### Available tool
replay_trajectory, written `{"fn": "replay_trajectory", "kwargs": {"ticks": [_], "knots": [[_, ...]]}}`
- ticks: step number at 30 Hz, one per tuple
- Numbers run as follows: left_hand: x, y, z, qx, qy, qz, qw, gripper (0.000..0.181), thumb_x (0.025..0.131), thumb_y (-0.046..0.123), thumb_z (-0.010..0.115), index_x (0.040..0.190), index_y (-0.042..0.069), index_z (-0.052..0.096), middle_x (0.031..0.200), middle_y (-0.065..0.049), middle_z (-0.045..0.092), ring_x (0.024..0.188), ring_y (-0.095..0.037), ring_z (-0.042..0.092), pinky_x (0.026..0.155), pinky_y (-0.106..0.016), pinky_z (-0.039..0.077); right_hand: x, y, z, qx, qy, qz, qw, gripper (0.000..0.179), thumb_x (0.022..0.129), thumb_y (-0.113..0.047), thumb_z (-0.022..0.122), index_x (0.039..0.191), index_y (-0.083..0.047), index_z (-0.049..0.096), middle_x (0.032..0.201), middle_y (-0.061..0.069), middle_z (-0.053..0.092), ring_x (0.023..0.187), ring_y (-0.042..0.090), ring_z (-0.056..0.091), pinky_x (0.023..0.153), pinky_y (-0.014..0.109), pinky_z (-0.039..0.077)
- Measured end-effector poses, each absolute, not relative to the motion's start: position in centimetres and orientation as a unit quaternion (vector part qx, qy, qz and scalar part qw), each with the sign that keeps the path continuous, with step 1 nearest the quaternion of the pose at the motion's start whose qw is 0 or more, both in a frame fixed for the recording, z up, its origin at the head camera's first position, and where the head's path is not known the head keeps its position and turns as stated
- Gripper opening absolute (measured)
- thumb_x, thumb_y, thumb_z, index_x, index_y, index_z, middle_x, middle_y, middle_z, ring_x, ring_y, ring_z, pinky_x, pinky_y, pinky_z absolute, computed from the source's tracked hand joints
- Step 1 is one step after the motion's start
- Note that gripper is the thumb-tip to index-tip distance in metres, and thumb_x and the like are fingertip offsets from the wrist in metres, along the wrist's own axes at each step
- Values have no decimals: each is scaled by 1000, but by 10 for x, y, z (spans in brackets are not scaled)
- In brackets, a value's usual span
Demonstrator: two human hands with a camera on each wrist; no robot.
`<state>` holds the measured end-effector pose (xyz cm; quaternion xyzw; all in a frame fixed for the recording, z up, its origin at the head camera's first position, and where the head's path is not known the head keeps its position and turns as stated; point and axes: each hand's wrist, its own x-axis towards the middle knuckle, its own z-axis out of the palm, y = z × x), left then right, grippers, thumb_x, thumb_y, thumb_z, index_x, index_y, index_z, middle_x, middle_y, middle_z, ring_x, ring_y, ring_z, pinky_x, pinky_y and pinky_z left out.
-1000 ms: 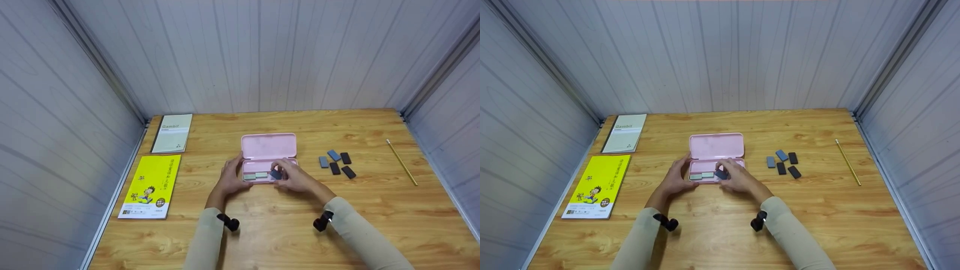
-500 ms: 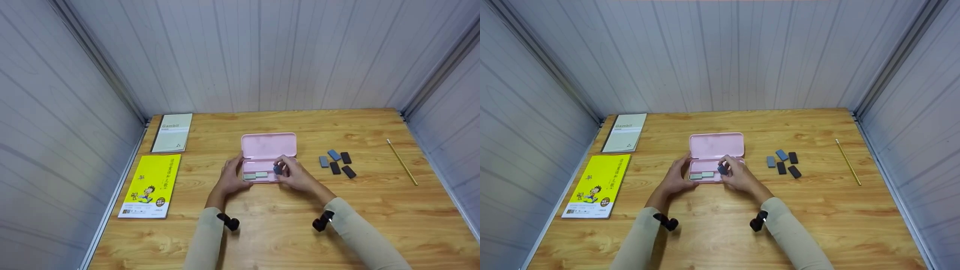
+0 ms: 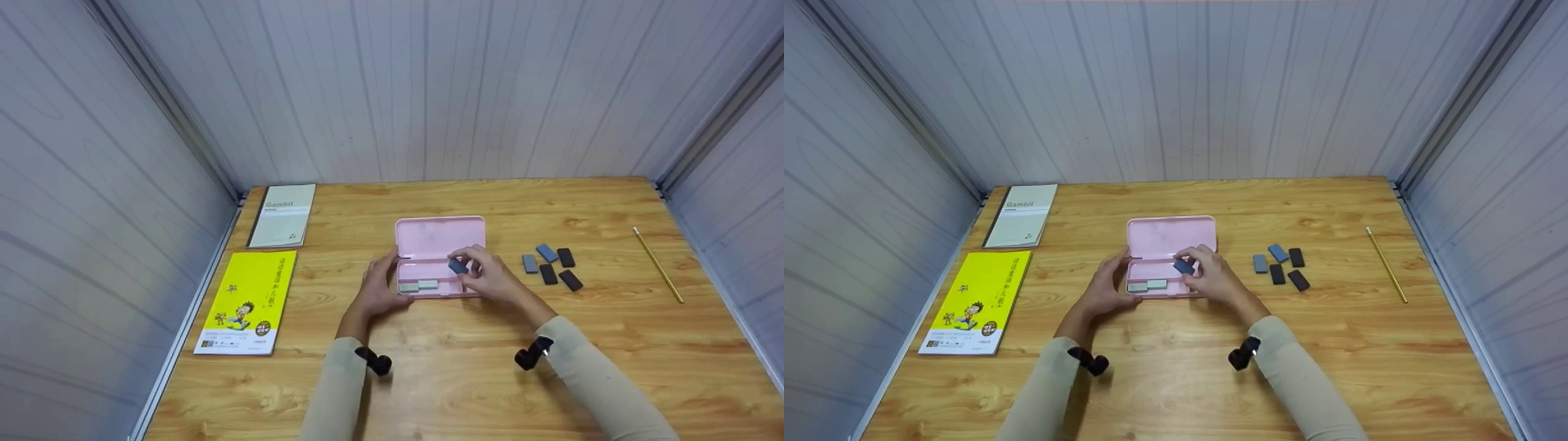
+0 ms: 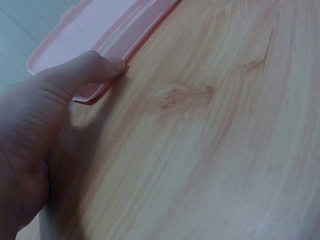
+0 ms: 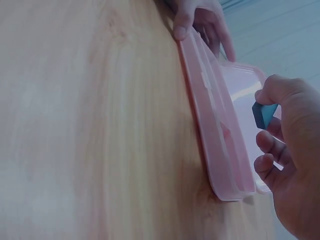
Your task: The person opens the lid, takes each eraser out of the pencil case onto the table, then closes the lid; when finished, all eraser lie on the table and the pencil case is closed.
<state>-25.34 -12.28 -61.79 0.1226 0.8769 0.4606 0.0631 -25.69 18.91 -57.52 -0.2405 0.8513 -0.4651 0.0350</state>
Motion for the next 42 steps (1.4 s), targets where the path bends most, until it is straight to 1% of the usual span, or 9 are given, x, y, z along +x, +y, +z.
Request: {"fn": "replay_trajectory", "kwargs": {"ticks": [5,11,18,22,26,30,33,38,42], "knots": [[-253,-121,-618,124,877,461,56,124,77,22,100,179,10,30,171,-15,57,160,-41,42,133,-63,27,-262,200,-569,-235,852,-467,12,44,96,3,78,139,-3,75,115,20,69,85,12,56,73,18,46],[-254,-121,-618,125,875,463,57,124,77,22,101,179,10,31,171,-14,58,159,-40,42,132,-61,28,-267,221,-562,-220,857,-466,-2,44,98,4,76,141,-4,75,123,23,69,87,12,56,74,17,47],[-253,-120,-615,120,877,461,66,125,78,20,101,179,10,29,171,-12,58,162,-39,41,135,-63,27,-272,252,-560,-192,872,-450,-22,43,100,4,76,142,-2,73,122,24,67,84,11,54,72,17,45],[-253,-120,-615,107,876,465,72,125,78,19,102,180,12,29,174,-12,55,162,-38,39,136,-62,27,-274,270,-560,-173,882,-437,-35,42,99,4,76,141,-1,74,120,24,67,83,10,54,73,17,45],[-253,-120,-614,98,876,466,81,126,79,19,103,180,15,29,176,-10,52,163,-36,38,138,-59,26,-275,286,-560,-150,893,-423,-35,43,100,2,75,142,-2,73,120,23,66,84,11,52,73,19,44],[-253,-122,-616,107,877,462,76,126,78,20,102,180,13,29,176,-13,52,161,-38,40,136,-62,26,-275,301,-562,-132,901,-413,-33,45,100,2,72,144,-3,72,120,23,65,86,13,53,73,21,45],[-253,-123,-617,118,879,457,67,126,77,23,102,179,11,30,174,-16,53,160,-40,41,134,-65,26,-274,312,-563,-125,902,-411,-35,45,102,0,70,147,-3,71,120,22,64,86,14,54,70,21,46],[-254,-124,-619,129,877,459,57,126,76,23,101,178,8,31,172,-20,54,158,-43,42,133,-68,26,-271,329,-567,-125,901,-412,-53,43,104,-2,72,147,0,69,118,22,64,81,9,53,67,20,46],[-254,-125,-619,130,878,456,56,125,76,23,101,178,8,30,173,-18,54,158,-42,43,133,-66,27,-270,342,-570,-121,904,-406,-64,43,104,-1,74,146,1,69,117,22,64,77,5,50,67,20,44]]}}
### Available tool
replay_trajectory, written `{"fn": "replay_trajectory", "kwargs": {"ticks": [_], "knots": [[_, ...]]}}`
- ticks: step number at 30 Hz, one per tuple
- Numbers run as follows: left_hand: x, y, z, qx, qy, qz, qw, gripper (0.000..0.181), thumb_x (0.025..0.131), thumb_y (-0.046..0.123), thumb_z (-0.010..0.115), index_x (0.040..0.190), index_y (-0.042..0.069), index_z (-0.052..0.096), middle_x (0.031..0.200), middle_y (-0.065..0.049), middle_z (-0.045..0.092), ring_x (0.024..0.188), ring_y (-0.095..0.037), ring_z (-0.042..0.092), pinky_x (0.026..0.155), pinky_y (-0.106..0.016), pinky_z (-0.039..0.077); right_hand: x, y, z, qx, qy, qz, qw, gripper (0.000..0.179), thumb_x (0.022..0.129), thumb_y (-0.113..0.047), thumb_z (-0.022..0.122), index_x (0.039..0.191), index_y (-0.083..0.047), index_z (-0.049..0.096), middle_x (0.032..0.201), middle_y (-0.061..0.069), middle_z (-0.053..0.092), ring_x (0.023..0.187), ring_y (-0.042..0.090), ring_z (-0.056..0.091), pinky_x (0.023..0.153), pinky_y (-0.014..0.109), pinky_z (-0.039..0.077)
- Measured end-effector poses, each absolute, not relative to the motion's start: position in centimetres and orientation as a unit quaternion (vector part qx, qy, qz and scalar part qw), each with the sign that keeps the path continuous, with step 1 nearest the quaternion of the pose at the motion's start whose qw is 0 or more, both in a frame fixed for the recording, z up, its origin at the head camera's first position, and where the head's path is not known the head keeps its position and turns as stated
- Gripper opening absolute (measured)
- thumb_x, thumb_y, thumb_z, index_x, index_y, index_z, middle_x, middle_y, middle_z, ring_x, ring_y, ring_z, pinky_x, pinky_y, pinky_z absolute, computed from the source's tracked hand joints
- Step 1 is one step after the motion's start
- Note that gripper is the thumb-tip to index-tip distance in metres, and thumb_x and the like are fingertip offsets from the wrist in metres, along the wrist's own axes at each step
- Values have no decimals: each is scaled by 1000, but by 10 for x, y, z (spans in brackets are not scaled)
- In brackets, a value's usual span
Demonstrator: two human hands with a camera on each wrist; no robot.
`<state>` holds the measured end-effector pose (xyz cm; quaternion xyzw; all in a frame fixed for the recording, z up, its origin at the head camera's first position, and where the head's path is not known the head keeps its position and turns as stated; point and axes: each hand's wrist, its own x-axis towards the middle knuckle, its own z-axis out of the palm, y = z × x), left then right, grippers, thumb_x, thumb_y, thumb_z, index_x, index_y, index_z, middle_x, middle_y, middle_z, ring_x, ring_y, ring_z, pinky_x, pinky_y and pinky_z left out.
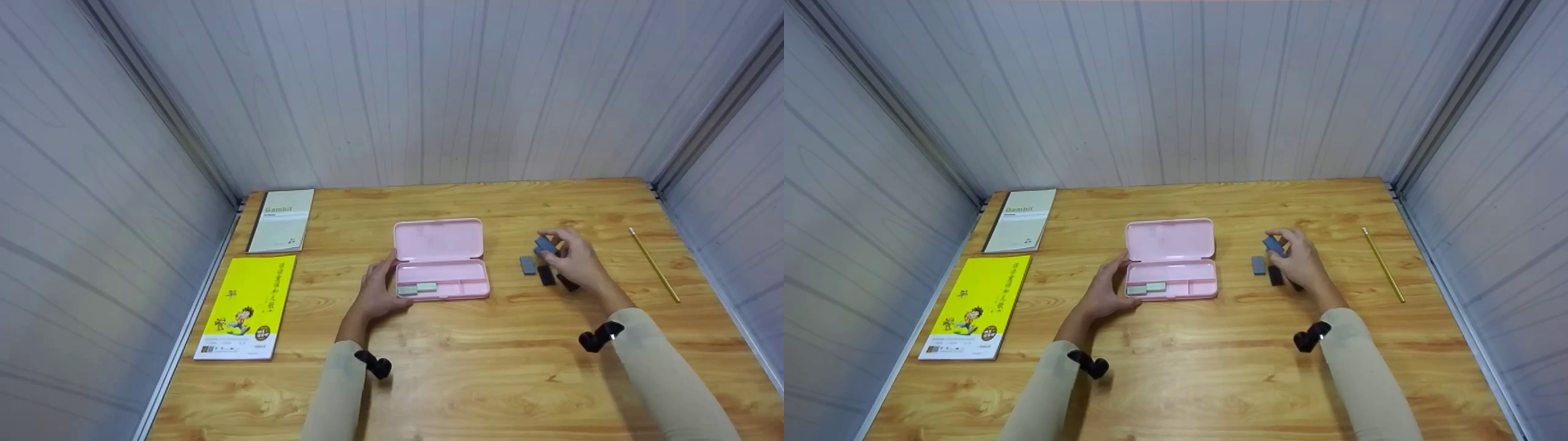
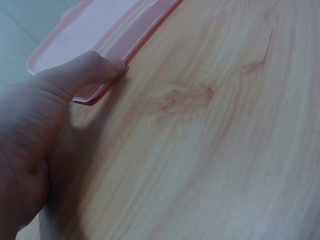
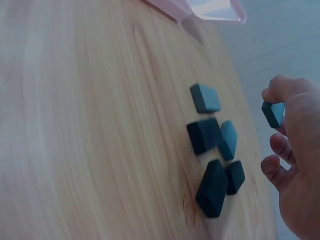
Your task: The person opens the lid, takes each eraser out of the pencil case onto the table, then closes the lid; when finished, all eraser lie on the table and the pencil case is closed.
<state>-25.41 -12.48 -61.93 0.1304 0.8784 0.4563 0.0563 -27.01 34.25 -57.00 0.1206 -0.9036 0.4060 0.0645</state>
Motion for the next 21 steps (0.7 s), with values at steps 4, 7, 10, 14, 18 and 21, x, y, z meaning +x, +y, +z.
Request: {"fn": "replay_trajectory", "kwargs": {"ticks": [4,7,10,14,18,21], "knots": [[-253,-124,-618,128,879,456,57,125,76,23,101,178,8,31,172,-17,55,158,-41,43,133,-65,28,-269,355,-570,102,-908,402,60,42,106,-5,73,147,-1,68,118,21,63,77,6,49,66,21,44],[-252,-124,-617,125,878,459,59,125,76,24,101,178,8,32,173,-17,54,159,-41,42,132,-65,28,-267,362,-570,84,-911,400,55,43,107,-8,73,149,-2,68,121,22,63,79,7,49,65,21,45],[-252,-124,-616,121,879,458,61,125,76,24,101,178,9,31,175,-16,53,160,-41,42,132,-64,29,-267,368,-571,67,-914,396,49,44,108,-9,73,151,-2,66,122,22,62,81,8,50,65,22,45],[-252,-125,-618,118,880,456,68,125,78,25,101,179,11,29,176,-15,52,162,-40,39,135,-63,27,-266,377,-576,57,-918,390,44,44,108,-9,71,152,-1,65,120,22,61,79,7,50,63,23,44],[-253,-125,-621,127,878,457,57,123,79,26,100,179,11,30,174,-16,54,160,-42,40,133,-65,28,-265,387,-583,49,-924,375,48,44,107,-8,72,150,0,66,117,23,62,79,7,53,64,23,45],[-254,-126,-625,134,877,459,45,122,78,27,100,178,10,32,172,-16,55,158,-43,41,130,-65,28,-264,393,-587,41,-929,364,50,44,107,-9,73,150,0,66,117,23,62,85,10,56,69,21,46]]}}
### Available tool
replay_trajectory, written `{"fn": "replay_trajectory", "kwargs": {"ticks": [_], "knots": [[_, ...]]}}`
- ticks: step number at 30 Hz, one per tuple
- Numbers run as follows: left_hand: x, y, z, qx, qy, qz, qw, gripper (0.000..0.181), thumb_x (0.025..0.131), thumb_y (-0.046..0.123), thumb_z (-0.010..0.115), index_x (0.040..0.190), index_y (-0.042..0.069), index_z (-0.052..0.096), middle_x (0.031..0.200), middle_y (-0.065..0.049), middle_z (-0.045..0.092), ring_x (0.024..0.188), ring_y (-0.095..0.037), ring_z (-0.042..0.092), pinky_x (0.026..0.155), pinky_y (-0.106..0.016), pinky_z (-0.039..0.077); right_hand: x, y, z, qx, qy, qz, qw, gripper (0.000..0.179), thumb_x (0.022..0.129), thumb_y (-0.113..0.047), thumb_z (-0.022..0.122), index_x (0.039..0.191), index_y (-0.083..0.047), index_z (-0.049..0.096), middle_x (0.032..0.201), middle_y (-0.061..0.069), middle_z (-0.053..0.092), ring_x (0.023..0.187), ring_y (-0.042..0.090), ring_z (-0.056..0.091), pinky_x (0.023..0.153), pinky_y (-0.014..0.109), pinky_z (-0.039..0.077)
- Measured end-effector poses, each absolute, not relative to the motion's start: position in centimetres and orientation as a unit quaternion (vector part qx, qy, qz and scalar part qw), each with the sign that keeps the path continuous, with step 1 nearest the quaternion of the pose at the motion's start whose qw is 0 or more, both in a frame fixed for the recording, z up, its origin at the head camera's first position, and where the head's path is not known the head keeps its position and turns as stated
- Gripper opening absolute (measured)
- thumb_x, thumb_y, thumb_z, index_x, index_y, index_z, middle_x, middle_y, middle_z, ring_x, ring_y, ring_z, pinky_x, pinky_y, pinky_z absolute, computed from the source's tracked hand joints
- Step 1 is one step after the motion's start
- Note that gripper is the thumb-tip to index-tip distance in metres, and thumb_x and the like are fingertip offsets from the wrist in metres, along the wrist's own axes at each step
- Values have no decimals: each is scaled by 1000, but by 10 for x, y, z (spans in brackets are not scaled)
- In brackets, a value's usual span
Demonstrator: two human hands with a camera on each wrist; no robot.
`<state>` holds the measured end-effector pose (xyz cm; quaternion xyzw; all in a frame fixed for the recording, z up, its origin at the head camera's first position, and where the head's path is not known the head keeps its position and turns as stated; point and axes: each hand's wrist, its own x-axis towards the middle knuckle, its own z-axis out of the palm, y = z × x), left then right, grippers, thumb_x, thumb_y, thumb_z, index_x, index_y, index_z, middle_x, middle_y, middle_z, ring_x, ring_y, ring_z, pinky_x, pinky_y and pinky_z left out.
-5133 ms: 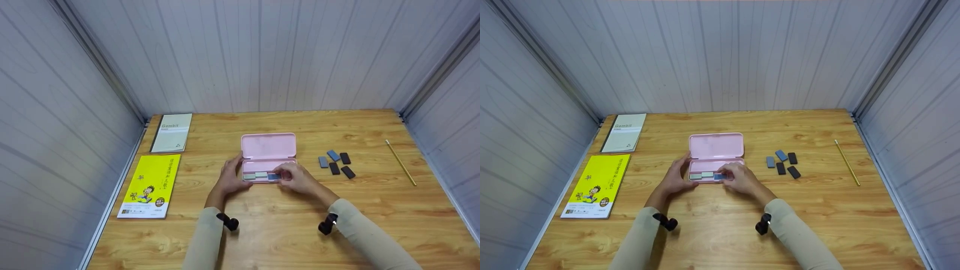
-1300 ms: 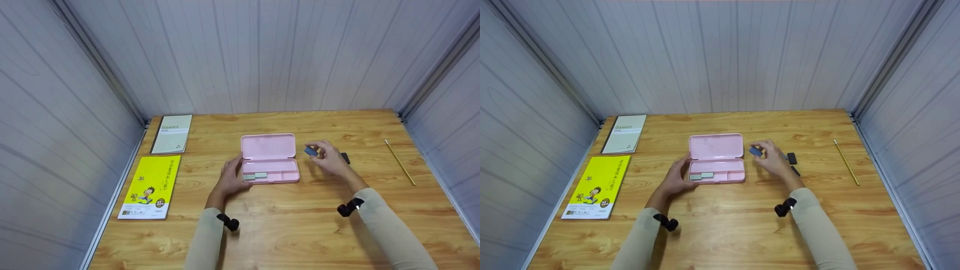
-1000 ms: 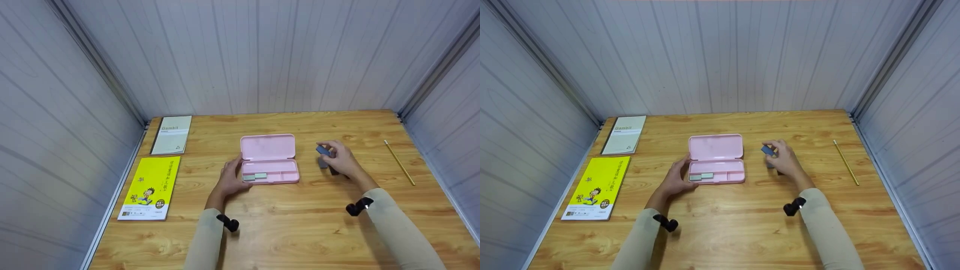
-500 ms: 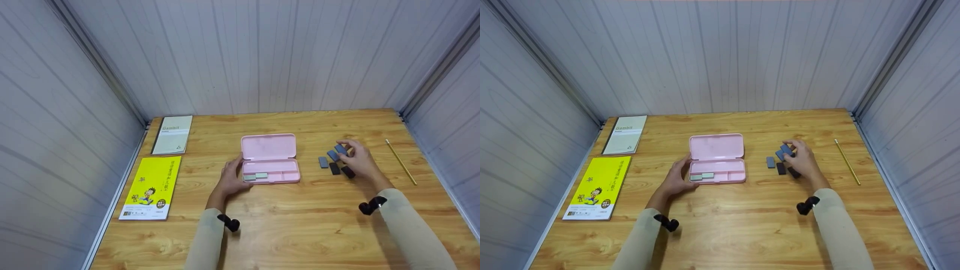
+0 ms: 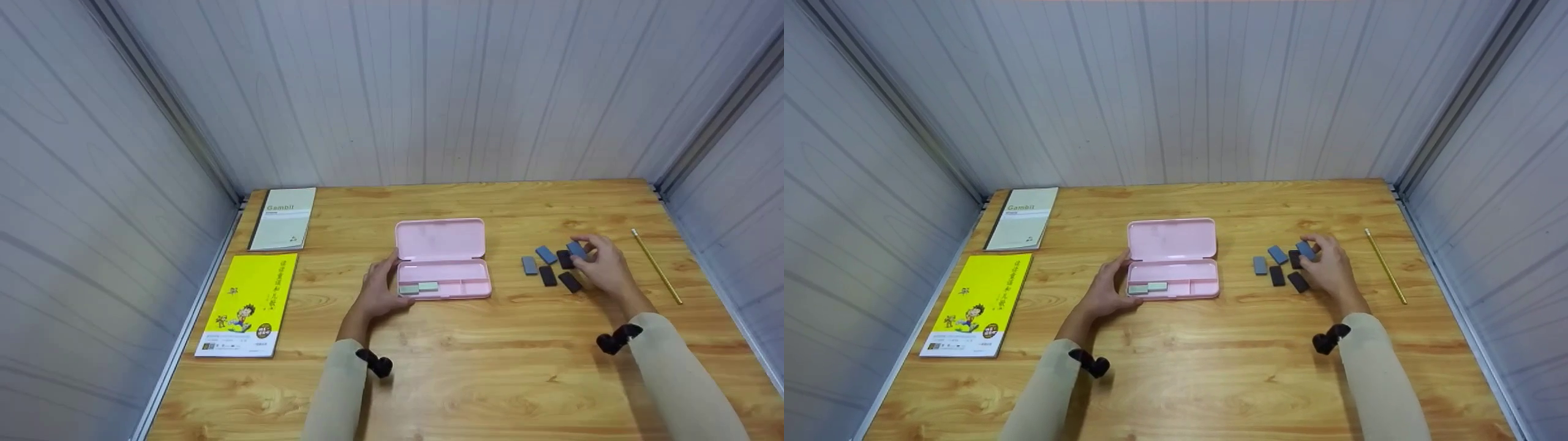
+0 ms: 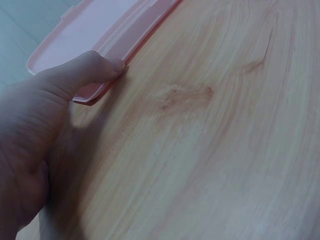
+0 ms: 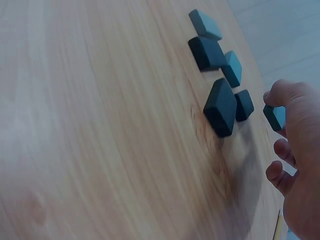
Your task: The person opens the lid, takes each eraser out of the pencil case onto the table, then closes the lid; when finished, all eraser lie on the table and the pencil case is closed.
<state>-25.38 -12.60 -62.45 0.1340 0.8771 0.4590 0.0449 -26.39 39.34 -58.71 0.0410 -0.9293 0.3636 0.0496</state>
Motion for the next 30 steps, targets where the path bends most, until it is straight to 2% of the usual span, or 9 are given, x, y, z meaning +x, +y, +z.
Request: {"fn": "replay_trajectory", "kwargs": {"ticks": [9,13,16,22,30], "knots": [[-254,-126,-622,131,877,459,54,124,77,25,101,178,9,31,173,-15,54,158,-42,41,129,-64,28,-259,407,-593,20,-933,355,46,46,107,-8,72,152,1,64,125,29,63,105,35,65,78,18,44],[-254,-125,-620,131,880,453,61,124,79,25,101,179,9,30,172,-14,57,161,-42,40,132,-64,27,-259,408,-593,20,-934,354,44,47,108,-9,71,153,2,63,128,31,62,110,40,65,81,20,44],[-254,-126,-620,134,879,454,59,124,79,25,101,179,8,30,170,-14,58,162,-42,39,133,-65,26,-259,408,-594,22,-934,353,44,47,108,-7,71,153,3,63,129,32,61,110,42,64,84,27,46],[-253,-126,-622,134,877,458,52,123,77,24,100,178,9,31,170,-15,58,162,-43,39,133,-66,26,-257,409,-596,20,-932,360,37,50,107,-2,68,156,3,60,135,36,56,117,50,59,93,55,49],[-253,-126,-621,134,876,460,63,124,79,26,100,179,9,28,172,-14,57,162,-42,39,133,-66,24,-257,406,-597,7,-932,362,34,49,106,-3,67,155,2,61,133,35,56,119,52,56,96,64,46]]}}
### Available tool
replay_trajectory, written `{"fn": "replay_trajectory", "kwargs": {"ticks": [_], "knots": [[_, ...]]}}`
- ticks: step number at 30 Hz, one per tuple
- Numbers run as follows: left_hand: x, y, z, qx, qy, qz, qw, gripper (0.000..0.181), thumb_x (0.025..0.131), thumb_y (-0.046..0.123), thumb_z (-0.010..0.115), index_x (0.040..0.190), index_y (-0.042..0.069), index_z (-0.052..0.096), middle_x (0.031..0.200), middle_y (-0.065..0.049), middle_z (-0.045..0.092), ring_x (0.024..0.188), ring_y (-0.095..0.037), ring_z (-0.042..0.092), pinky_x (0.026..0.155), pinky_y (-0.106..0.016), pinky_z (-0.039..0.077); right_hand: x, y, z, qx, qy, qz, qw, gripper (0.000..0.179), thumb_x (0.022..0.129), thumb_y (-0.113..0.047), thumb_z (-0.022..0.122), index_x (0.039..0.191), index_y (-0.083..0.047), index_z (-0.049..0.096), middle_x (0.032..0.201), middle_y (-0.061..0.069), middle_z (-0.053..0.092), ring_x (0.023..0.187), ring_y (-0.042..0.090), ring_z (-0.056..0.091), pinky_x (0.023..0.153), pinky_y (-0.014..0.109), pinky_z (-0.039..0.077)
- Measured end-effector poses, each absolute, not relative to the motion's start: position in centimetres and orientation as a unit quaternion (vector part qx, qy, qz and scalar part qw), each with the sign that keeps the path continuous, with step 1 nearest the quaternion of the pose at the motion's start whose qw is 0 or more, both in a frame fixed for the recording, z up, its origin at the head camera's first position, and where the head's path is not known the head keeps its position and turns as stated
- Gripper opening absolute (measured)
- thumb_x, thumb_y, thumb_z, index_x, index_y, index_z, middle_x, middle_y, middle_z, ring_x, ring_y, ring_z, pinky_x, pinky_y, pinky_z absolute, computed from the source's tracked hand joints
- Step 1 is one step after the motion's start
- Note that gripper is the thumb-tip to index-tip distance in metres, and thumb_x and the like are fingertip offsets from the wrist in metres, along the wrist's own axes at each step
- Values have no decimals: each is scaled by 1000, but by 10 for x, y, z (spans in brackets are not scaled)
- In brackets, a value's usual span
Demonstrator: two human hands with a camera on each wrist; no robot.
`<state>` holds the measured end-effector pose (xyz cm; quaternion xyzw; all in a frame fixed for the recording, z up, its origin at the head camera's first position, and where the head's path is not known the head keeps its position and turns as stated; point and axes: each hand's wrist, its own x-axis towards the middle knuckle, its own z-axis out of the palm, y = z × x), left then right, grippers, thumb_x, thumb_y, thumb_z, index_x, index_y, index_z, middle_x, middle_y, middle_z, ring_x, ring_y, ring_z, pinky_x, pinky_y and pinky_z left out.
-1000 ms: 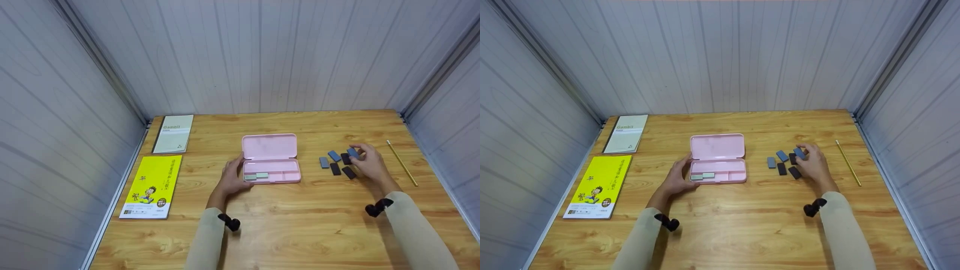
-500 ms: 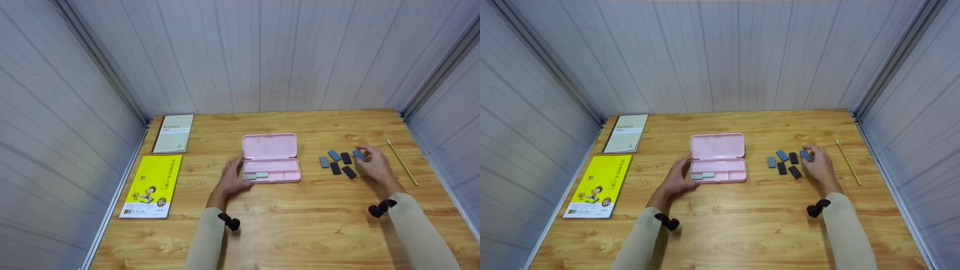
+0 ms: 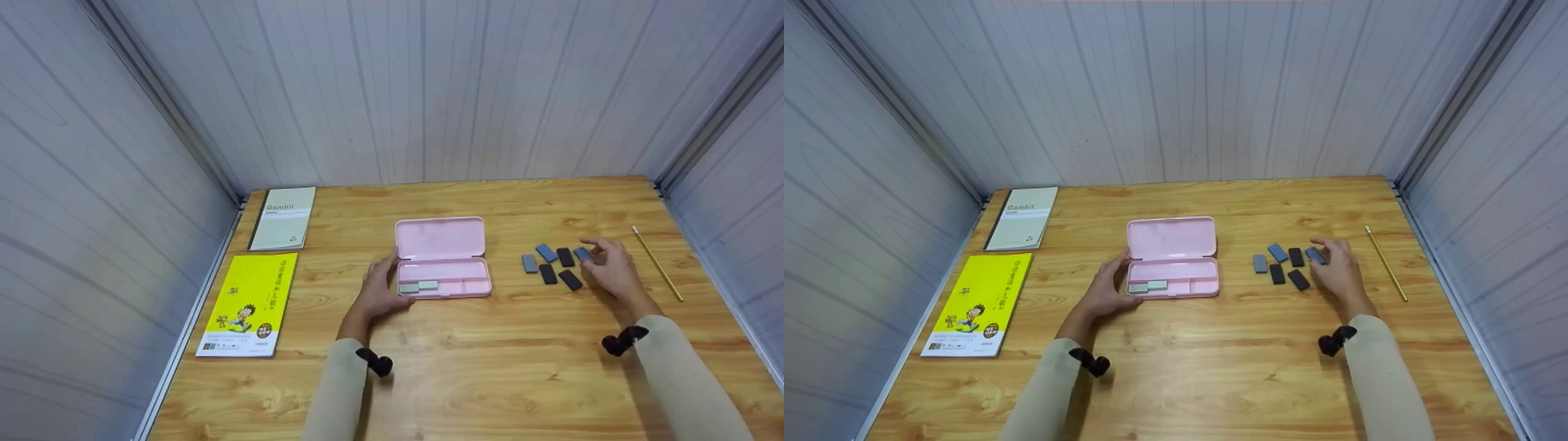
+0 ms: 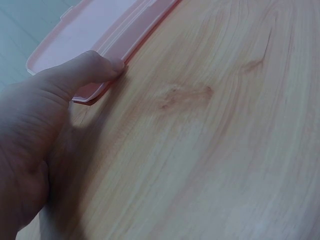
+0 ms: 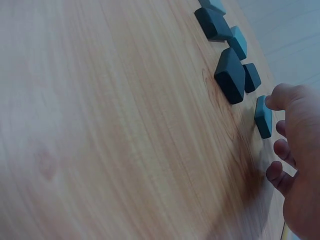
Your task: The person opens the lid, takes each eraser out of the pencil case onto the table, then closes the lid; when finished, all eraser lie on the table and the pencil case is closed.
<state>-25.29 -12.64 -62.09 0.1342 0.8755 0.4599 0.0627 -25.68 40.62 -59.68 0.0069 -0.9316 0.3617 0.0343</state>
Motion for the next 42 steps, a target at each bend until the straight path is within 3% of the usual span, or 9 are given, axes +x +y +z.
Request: {"fn": "replay_trajectory", "kwargs": {"ticks": [3,5,10,13,21,26,36,42], "knots": [[-253,-126,-619,135,875,460,65,126,79,26,101,179,8,27,173,-14,57,161,-41,40,133,-67,24,-256,404,-595,6,-931,363,32,49,107,-5,68,155,1,61,134,34,56,121,53,56,99,68,45],[-252,-126,-619,135,876,460,63,126,78,26,101,179,7,27,172,-14,57,161,-42,40,132,-67,25,-256,402,-594,10,-933,360,31,48,107,-6,68,155,0,62,134,34,57,120,50,57,97,64,47],[-252,-126,-620,131,878,458,56,125,77,24,101,178,6,30,172,-17,56,160,-43,41,131,-65,28,-254,393,-591,27,-933,358,29,47,108,-7,70,154,-1,64,132,30,60,107,37,61,85,36,48],[-252,-127,-619,126,878,458,56,124,77,24,101,178,6,30,173,-16,55,161,-42,40,131,-65,28,-253,385,-589,43,-931,362,29,45,108,-8,72,152,-1,66,129,28,60,105,33,60,82,27,45],[-252,-128,-618,116,878,460,69,125,78,25,101,179,10,29,175,-14,52,165,-41,36,134,-64,25,-255,363,-585,84,-932,353,12,45,106,-5,70,151,0,66,130,29,61,101,31,56,82,33,44],[-252,-129,-620,117,876,462,68,125,78,26,101,179,10,29,174,-14,54,164,-40,37,135,-64,25,-255,346,-580,124,-933,337,16,43,104,-3,72,147,0,69,126,29,64,98,31,60,80,30,45],[-252,-127,-620,134,876,459,53,125,78,24,101,178,6,29,169,-17,59,157,-43,43,130,-65,29,-248,305,-583,207,-935,287,16,40,102,-4,77,142,-5,74,123,21,69,101,29,67,80,34,51],[-253,-126,-620,135,873,466,47,124,76,22,101,177,6,32,169,-19,58,157,-43,44,130,-65,29,-241,276,-581,240,-935,261,-12,38,103,-9,78,141,-9,75,123,16,69,98,23,63,80,37,51]]}}
